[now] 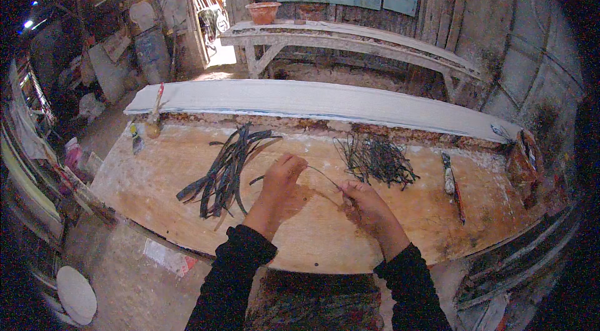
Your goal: The person separates the inner copper wires from black rubber cable sheathing by hand. They repeatedly pull the wires apart and place the separated pieces on the workbench.
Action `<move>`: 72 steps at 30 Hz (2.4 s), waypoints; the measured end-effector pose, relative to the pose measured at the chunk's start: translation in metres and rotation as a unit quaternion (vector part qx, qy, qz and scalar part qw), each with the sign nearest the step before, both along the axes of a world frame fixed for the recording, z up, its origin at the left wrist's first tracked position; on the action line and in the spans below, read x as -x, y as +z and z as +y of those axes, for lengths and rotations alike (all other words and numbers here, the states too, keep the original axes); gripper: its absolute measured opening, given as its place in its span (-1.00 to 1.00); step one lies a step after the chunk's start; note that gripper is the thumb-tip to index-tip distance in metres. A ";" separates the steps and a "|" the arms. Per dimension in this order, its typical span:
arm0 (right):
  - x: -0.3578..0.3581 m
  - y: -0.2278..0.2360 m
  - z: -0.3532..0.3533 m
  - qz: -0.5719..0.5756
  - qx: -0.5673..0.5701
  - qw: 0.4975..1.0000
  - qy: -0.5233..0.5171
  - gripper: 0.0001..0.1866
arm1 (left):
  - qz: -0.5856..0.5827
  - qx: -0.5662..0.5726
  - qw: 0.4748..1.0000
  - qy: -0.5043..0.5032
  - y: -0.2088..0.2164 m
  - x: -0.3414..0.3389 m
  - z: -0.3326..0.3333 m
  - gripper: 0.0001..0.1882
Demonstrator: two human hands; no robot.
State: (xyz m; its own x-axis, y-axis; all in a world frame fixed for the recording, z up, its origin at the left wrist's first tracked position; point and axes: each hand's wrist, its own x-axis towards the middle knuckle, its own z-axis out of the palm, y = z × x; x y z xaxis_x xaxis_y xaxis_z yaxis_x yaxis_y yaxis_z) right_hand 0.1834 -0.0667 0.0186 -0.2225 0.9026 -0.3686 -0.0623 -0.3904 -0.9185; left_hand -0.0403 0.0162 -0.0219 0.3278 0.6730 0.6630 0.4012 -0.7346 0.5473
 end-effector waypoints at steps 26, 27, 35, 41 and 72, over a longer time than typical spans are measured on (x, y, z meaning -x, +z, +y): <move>-0.041 -0.006 0.006 0.323 -0.232 0.915 -0.065 -0.80 | 0.011 -0.009 0.999 0.035 0.019 0.005 -0.008 -0.61; -0.043 -0.005 0.006 0.336 -0.232 0.910 -0.076 -0.80 | 0.007 0.001 1.000 0.030 0.016 0.004 -0.006 -0.63; -0.041 -0.005 0.007 0.362 -0.276 0.881 -0.125 -0.74 | 0.022 -0.018 0.998 0.063 -0.004 0.000 0.000 -0.73; -0.012 0.009 -0.002 0.188 -0.156 0.956 -0.164 -0.79 | -0.295 0.463 0.830 -0.097 -0.012 -0.028 -0.001 -0.93; 0.017 -0.002 0.004 0.077 -0.097 0.980 -0.158 -0.88 | -0.293 0.474 0.785 -0.270 -0.017 -0.054 -0.032 -0.83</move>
State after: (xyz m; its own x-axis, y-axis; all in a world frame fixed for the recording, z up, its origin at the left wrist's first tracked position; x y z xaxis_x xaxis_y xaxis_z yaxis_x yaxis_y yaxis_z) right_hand 0.1660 -0.0631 0.0166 0.0404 0.9850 -0.1676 -0.2966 -0.1484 -0.9434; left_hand 0.0134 -0.0162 -0.0394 0.5604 0.8230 0.0924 -0.3540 0.1372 0.9251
